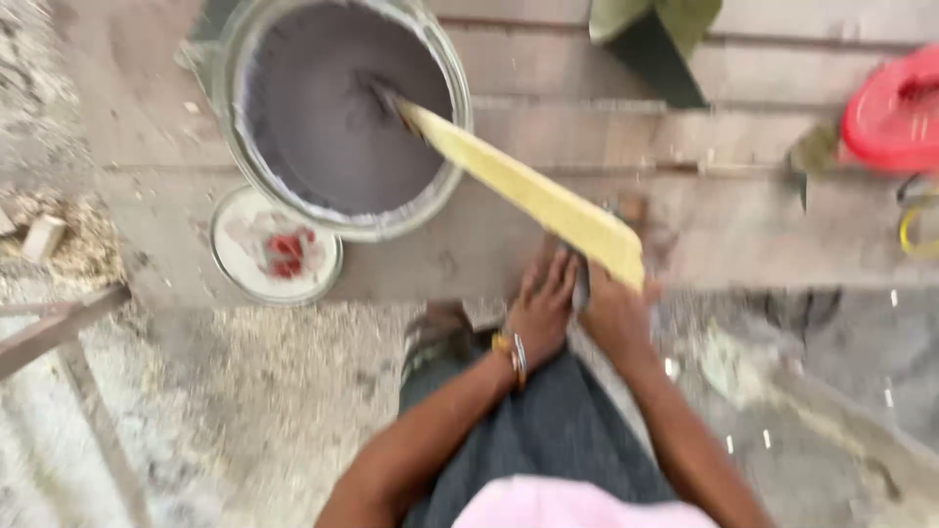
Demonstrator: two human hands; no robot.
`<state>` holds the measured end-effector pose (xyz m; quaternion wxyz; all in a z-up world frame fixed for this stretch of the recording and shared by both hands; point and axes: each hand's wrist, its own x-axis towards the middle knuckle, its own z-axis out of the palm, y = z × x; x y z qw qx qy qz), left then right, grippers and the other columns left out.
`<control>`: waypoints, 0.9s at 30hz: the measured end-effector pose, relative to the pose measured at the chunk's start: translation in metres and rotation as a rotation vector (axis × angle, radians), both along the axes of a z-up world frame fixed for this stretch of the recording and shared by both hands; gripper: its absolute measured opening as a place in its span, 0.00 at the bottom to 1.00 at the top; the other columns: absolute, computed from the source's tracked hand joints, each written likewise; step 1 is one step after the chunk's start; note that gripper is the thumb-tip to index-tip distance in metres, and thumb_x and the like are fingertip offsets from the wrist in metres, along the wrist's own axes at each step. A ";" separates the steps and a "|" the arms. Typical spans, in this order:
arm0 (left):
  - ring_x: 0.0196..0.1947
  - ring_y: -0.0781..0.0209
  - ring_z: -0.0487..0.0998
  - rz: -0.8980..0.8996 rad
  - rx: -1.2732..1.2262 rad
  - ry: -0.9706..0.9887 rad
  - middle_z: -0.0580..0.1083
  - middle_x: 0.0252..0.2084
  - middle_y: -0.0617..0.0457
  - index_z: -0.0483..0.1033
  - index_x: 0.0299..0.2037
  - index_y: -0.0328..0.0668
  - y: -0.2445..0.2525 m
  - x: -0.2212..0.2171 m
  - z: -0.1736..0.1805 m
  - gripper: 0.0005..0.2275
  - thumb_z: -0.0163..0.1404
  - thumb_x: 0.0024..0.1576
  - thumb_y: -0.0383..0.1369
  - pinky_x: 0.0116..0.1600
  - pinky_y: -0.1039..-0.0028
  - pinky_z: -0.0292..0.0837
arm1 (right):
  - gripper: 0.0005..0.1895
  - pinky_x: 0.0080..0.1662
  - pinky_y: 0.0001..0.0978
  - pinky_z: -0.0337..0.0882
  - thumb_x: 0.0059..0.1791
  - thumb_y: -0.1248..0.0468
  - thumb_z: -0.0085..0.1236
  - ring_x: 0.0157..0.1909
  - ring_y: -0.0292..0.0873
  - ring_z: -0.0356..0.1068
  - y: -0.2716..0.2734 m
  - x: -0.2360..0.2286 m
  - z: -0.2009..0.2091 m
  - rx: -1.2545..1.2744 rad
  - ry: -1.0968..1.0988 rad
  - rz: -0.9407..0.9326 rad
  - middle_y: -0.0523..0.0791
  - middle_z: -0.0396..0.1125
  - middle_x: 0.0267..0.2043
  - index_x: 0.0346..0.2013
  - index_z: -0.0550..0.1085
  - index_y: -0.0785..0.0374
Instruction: Sanding and preparing small objects or furniture components using sandpaper and filler.
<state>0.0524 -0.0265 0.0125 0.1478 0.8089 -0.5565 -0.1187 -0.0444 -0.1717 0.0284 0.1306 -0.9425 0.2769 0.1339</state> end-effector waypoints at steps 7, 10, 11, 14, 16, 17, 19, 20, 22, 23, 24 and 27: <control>0.80 0.48 0.47 0.003 -0.075 -0.058 0.56 0.78 0.46 0.62 0.71 0.38 -0.003 0.006 -0.016 0.24 0.44 0.65 0.39 0.75 0.47 0.45 | 0.15 0.58 0.72 0.55 0.52 0.63 0.58 0.44 0.49 0.70 -0.008 0.032 0.008 -0.221 0.274 0.100 0.44 0.75 0.39 0.53 0.78 0.52; 0.80 0.49 0.48 0.051 -0.101 -0.115 0.57 0.77 0.46 0.63 0.71 0.39 -0.023 0.039 -0.026 0.25 0.44 0.64 0.39 0.75 0.48 0.44 | 0.16 0.58 0.65 0.55 0.50 0.62 0.59 0.53 0.49 0.68 -0.035 0.062 -0.010 -0.255 0.141 0.128 0.44 0.74 0.47 0.54 0.78 0.51; 0.79 0.49 0.48 0.040 -0.089 -0.075 0.58 0.77 0.46 0.64 0.71 0.39 -0.012 0.020 -0.018 0.26 0.44 0.62 0.39 0.74 0.48 0.44 | 0.17 0.58 0.61 0.55 0.49 0.61 0.59 0.59 0.49 0.66 -0.024 0.040 -0.005 -0.239 0.125 0.112 0.43 0.73 0.53 0.54 0.78 0.51; 0.79 0.47 0.49 0.018 -0.080 -0.057 0.59 0.75 0.44 0.66 0.70 0.38 0.012 -0.034 -0.017 0.26 0.45 0.62 0.40 0.74 0.46 0.43 | 0.20 0.58 0.56 0.57 0.47 0.60 0.60 0.65 0.51 0.64 -0.024 0.030 -0.001 -0.185 0.026 0.108 0.44 0.71 0.59 0.54 0.77 0.52; 0.79 0.44 0.49 0.013 -0.085 -0.106 0.59 0.74 0.43 0.67 0.70 0.38 -0.002 -0.015 -0.027 0.26 0.45 0.62 0.40 0.74 0.44 0.42 | 0.22 0.59 0.56 0.58 0.45 0.59 0.61 0.65 0.53 0.64 -0.040 0.058 -0.005 -0.149 -0.084 0.127 0.45 0.70 0.59 0.55 0.76 0.54; 0.79 0.45 0.49 -0.002 -0.059 -0.105 0.60 0.75 0.44 0.67 0.69 0.39 -0.007 -0.001 -0.024 0.25 0.45 0.61 0.39 0.74 0.44 0.41 | 0.25 0.59 0.56 0.60 0.43 0.58 0.61 0.64 0.56 0.63 -0.038 0.054 0.001 -0.064 -0.174 0.123 0.47 0.69 0.59 0.55 0.75 0.56; 0.79 0.46 0.49 -0.053 -0.011 -0.032 0.60 0.76 0.46 0.67 0.68 0.41 0.022 -0.042 -0.004 0.24 0.45 0.61 0.39 0.75 0.44 0.40 | 0.28 0.59 0.56 0.62 0.41 0.57 0.62 0.63 0.59 0.62 0.007 0.006 0.041 0.045 -0.194 0.079 0.49 0.68 0.59 0.56 0.74 0.58; 0.79 0.47 0.49 0.001 -0.050 -0.053 0.60 0.76 0.46 0.67 0.69 0.40 0.014 -0.038 -0.019 0.26 0.45 0.61 0.40 0.75 0.43 0.41 | 0.28 0.55 0.59 0.60 0.42 0.60 0.61 0.62 0.56 0.65 0.007 0.027 0.043 -0.018 -0.186 0.048 0.51 0.68 0.61 0.58 0.75 0.59; 0.79 0.47 0.49 0.058 -0.095 -0.081 0.59 0.75 0.45 0.67 0.70 0.39 -0.002 -0.016 -0.037 0.27 0.45 0.61 0.41 0.75 0.42 0.41 | 0.29 0.50 0.62 0.58 0.44 0.63 0.60 0.61 0.53 0.67 -0.014 0.052 0.028 -0.083 -0.187 0.021 0.53 0.68 0.63 0.60 0.75 0.60; 0.79 0.47 0.49 0.065 -0.117 -0.094 0.59 0.75 0.46 0.67 0.70 0.41 -0.011 -0.003 -0.042 0.27 0.45 0.60 0.41 0.75 0.42 0.41 | 0.24 0.56 0.57 0.62 0.46 0.62 0.60 0.63 0.55 0.67 -0.035 0.055 0.009 -0.085 -0.184 0.080 0.49 0.70 0.61 0.58 0.75 0.58; 0.79 0.47 0.49 0.042 -0.117 -0.054 0.58 0.75 0.47 0.68 0.71 0.44 0.002 -0.018 -0.033 0.27 0.44 0.59 0.40 0.75 0.42 0.41 | 0.20 0.62 0.52 0.66 0.49 0.60 0.60 0.64 0.57 0.66 -0.036 0.027 0.002 -0.065 -0.131 0.107 0.46 0.71 0.60 0.56 0.75 0.56; 0.79 0.43 0.48 -0.052 -0.016 0.046 0.57 0.76 0.44 0.68 0.67 0.41 0.008 -0.015 -0.012 0.25 0.44 0.59 0.40 0.73 0.39 0.42 | 0.35 0.52 0.56 0.66 0.31 0.60 0.60 0.59 0.55 0.70 0.021 0.071 0.081 -0.468 -0.061 0.192 0.52 0.73 0.55 0.54 0.77 0.59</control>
